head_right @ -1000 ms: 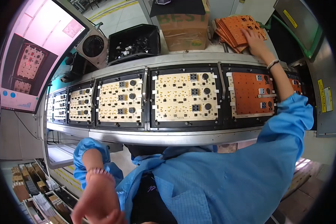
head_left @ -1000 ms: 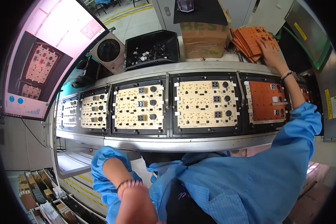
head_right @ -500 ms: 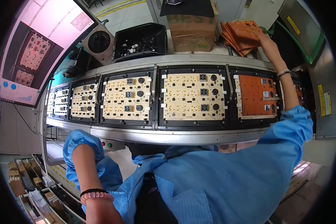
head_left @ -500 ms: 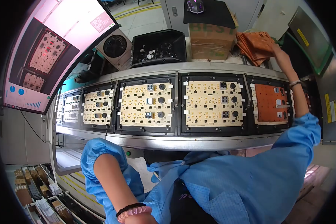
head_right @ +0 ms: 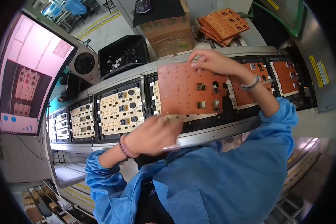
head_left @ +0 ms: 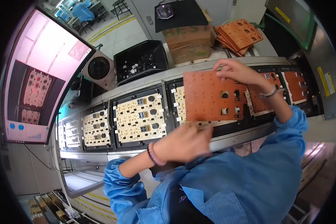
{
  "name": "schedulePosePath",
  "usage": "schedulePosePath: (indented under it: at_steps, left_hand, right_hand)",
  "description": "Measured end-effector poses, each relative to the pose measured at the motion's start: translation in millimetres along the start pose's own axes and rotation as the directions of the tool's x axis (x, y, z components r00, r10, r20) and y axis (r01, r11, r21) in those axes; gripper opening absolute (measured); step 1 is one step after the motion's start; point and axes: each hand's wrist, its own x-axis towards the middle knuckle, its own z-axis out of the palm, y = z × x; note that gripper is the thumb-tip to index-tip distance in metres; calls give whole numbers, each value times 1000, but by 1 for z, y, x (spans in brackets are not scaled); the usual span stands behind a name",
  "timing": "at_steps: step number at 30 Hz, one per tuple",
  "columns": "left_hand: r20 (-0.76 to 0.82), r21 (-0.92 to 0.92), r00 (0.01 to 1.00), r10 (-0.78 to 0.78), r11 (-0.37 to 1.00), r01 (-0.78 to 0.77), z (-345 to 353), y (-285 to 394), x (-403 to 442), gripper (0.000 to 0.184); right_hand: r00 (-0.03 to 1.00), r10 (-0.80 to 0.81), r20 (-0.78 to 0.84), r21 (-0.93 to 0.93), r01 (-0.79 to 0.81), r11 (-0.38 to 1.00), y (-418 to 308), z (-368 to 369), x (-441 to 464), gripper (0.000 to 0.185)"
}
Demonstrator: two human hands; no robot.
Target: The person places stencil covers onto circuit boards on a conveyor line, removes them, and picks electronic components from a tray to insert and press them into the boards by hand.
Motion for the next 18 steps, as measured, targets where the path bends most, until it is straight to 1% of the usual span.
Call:
schedulePosePath:
  at_steps: [1,2,4,5,6,8,9,12,15,16,18]
  left_hand:
    - [83,133,991,-105,987,93,26,-14,1,60]
    - [163,117,966,-199,977,181,42,-23,-2,69]
    - [210,151,914,-346,935,320,52,-25,-8,72]
    - [217,164,906,-363,928,333,55,-25,-12,72]
    - [222,178,897,-382,920,348,58,-26,-16,72]
    - [239,185,881,-407,910,370,63,-24,-22,72]
    - [249,178,877,-411,909,376,64,-24,-23,72]
    - [271,144,877,-398,917,371,67,-19,-26,72]
    - [257,130,883,-393,919,371,70,-12,-26,73]
    - [248,131,886,-391,920,369,71,-10,-26,73]
    - [284,113,875,-393,920,376,67,-10,-24,76]
  right_hand:
    - [998,-22,64,6,22,1000,10,7,10,22]
    - [997,-28,73,-26,30,999,17,11,18,23]
    - [994,-37,100,-90,47,995,27,16,32,23]
    - [995,-1,102,-32,4,999,29,18,36,22]
    - [994,-85,70,-155,95,983,33,21,39,22]
    - [966,-255,35,-389,248,887,39,28,40,20]
    - [981,-190,28,-399,186,898,36,31,38,18]
    - [922,-386,31,-622,320,715,52,39,31,24]
    - [890,-440,121,-834,331,440,53,46,9,38]
    - [891,-442,102,-843,314,437,54,48,5,41]
    - [893,-445,64,-860,275,429,55,52,-1,48]
